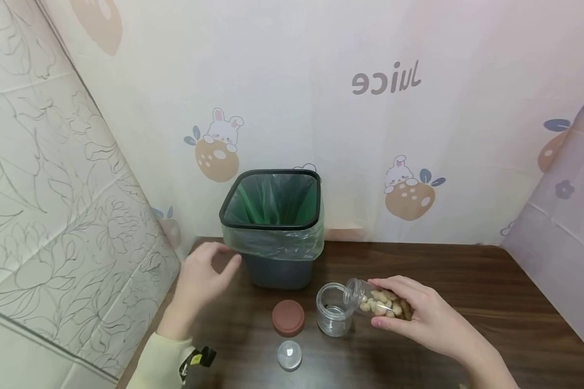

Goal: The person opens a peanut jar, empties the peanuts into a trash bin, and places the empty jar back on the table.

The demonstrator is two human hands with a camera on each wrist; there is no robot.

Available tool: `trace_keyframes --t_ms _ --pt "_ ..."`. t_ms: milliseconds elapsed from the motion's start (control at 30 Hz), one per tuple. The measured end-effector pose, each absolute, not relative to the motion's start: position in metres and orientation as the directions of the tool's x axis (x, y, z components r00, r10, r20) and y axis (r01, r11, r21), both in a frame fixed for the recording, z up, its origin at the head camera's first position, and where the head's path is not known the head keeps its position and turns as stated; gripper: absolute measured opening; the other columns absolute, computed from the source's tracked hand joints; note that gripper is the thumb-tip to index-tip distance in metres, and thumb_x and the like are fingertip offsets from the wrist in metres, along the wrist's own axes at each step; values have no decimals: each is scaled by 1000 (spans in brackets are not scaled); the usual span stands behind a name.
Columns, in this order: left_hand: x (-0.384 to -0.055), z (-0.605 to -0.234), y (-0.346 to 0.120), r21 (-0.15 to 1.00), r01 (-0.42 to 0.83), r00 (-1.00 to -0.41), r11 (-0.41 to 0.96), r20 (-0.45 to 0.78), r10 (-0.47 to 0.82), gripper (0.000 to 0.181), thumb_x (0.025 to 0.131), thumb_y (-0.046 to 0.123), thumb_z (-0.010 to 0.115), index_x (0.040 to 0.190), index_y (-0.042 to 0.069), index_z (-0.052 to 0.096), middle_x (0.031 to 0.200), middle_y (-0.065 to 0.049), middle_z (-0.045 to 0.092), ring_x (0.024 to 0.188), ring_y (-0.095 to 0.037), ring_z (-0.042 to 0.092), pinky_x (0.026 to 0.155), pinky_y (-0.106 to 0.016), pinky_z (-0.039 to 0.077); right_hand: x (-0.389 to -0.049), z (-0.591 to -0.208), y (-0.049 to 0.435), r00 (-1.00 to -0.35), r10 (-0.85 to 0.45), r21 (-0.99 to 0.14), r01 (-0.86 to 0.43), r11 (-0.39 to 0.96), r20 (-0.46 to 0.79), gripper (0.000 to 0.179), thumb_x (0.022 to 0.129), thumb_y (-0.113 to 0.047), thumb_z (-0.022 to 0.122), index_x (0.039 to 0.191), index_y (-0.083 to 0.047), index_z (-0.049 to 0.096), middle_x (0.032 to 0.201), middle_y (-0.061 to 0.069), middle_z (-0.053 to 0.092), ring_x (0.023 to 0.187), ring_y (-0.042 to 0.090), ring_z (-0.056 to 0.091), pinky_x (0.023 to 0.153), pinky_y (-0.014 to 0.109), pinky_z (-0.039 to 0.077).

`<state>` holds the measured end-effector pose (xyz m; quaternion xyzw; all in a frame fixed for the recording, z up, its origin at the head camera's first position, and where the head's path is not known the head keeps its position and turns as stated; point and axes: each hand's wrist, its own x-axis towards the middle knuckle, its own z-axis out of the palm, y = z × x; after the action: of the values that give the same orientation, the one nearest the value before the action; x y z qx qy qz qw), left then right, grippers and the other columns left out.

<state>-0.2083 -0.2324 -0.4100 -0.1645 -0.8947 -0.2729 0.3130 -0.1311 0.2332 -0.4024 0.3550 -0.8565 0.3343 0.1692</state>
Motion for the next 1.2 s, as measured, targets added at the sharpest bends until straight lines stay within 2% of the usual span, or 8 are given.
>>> trace_keyframes --t_ms 100,200,367,667,933,1033,1133,1200 --pt "-218 -398 -237 438 431 -760 789 647 56 42 97 39 77 116 2 75 111 -16 77 100 -37 73 86 -57 57 -132 -402 233 -688 -496 -448 -723 526 529 69 81 -23 99 144 -19 68 126 -6 73 99 4 68 88 11 49" --pt "-228 -389 -238 514 418 -782 749 623 9 55 102 43 70 135 0 67 124 -18 74 102 -38 74 88 -60 56 -132 -400 232 -693 -494 -451 -719 529 525 68 81 -24 99 143 -18 69 126 -6 73 100 4 69 89 11 49" --pt "-248 -377 -233 602 430 -796 673 605 -33 61 108 42 62 154 4 52 148 -17 65 110 -39 75 89 -58 61 -131 -398 232 -705 -490 -456 -707 540 513 67 82 -25 98 143 -18 69 127 -8 73 100 4 68 89 11 49" --pt "-283 -372 -218 678 453 -805 579 590 -62 60 109 37 60 160 6 50 159 -17 57 128 -42 68 103 -59 56 -131 -399 232 -706 -490 -461 -706 537 510 69 82 -24 98 144 -21 68 128 -10 72 99 4 68 88 12 49" --pt "-287 -373 -199 668 492 -778 558 625 -63 60 104 33 63 153 0 57 153 -22 59 146 -40 52 120 -61 38 -131 -401 231 -704 -490 -463 -709 532 515 69 82 -24 98 144 -20 69 127 -8 72 99 4 67 87 12 49" --pt "-287 -373 -195 675 495 -777 546 626 -70 58 104 32 64 151 -1 59 151 -22 60 144 -40 52 119 -61 39 -132 -400 230 -703 -492 -463 -710 530 514 69 82 -24 98 144 -21 68 126 -7 73 98 4 68 87 12 49" --pt "-286 -372 -194 704 484 -793 519 604 -81 55 104 31 64 151 2 59 145 -22 61 131 -41 59 106 -61 49 -132 -399 230 -703 -493 -465 -710 529 512 68 82 -24 98 144 -21 68 126 -7 73 97 4 67 86 12 50" --pt "-285 -372 -194 725 469 -808 504 583 -88 54 105 30 64 152 4 59 144 -20 62 126 -40 61 100 -61 51 -132 -398 230 -705 -492 -461 -708 535 511 68 82 -25 98 144 -22 68 126 -9 72 97 3 67 86 12 50"
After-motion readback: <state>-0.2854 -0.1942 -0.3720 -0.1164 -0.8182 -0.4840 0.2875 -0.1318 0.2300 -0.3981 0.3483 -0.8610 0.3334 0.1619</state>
